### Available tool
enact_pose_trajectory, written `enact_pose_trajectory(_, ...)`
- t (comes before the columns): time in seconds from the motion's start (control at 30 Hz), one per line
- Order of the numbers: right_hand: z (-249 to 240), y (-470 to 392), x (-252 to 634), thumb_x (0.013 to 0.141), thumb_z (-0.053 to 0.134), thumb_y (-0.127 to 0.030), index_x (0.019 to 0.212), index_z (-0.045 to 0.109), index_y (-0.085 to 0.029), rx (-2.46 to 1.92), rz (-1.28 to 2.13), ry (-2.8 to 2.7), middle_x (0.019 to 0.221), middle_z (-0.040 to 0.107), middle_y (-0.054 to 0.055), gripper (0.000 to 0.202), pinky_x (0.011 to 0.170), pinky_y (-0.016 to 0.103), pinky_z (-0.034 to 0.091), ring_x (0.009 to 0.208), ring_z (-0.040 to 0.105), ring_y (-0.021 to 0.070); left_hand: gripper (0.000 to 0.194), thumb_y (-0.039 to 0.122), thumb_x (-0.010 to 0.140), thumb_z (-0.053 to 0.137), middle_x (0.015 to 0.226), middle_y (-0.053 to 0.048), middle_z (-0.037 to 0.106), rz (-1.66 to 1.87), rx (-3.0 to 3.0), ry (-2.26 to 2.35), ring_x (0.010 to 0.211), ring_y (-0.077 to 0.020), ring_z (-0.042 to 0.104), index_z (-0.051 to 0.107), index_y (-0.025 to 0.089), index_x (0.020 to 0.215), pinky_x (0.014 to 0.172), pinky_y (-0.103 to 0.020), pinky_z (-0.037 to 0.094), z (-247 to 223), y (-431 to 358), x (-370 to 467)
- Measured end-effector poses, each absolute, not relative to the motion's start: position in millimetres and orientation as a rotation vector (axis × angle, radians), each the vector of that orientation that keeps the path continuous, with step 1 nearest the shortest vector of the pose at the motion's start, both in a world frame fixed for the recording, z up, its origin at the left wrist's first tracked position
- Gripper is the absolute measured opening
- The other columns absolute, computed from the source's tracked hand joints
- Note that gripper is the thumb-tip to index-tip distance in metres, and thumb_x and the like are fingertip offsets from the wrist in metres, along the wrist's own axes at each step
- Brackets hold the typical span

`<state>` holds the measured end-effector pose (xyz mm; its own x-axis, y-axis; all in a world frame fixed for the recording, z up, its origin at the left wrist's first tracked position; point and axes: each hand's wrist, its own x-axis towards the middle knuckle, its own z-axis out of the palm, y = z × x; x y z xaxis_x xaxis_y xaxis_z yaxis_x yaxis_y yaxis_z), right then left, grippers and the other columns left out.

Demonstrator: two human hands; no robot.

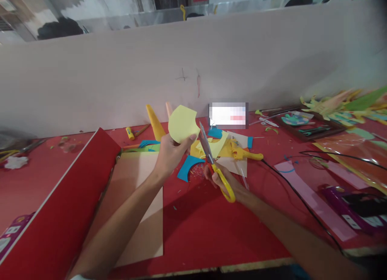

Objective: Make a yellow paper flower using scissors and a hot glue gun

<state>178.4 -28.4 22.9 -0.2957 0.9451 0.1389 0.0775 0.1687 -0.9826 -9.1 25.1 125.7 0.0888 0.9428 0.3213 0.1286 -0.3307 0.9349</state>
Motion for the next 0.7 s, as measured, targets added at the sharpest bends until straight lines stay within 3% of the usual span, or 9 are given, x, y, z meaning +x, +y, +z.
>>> enact_pose_trajectory(0.2,28,-29,180,0.079,0.054,-0.094,0.083,0.052,-0.024,-0.984,1.340,-1.505,0.064,0.046,-0.004,0.070,0.047,0.026,0.028,0.055,0.037,0.0123,0.040,0.038,0.085,0.075,0.051,0.003,0.048,1.299,1.649,1.116,0.047,-0.0076,0.041,0.052,0.017,0.059,0.045,-0.023,0.032,128,21,-8)
enact_pose_trajectory(0.5,32,-31,187,0.083,0.053,-0.090,0.082,0.048,-0.024,-1.043,1.305,-1.566,0.066,0.045,-0.004,0.066,0.048,0.026,0.025,0.055,0.035,0.0118,0.043,0.036,0.082,0.073,0.050,0.005,0.036,1.221,1.678,1.142,0.046,-0.0064,0.030,0.043,0.020,0.057,0.042,-0.023,0.022,136,19,-9)
enact_pose_trajectory(0.7,34,-30,189,0.085,0.057,-0.085,0.081,0.046,-0.024,-1.087,1.258,-1.625,0.061,0.042,-0.006,0.062,0.049,0.025,0.027,0.055,0.034,0.0114,0.040,0.036,0.082,0.075,0.056,0.004,0.034,1.153,1.708,1.128,0.051,-0.0068,0.028,0.046,0.019,0.061,0.044,-0.023,0.020,135,22,-17)
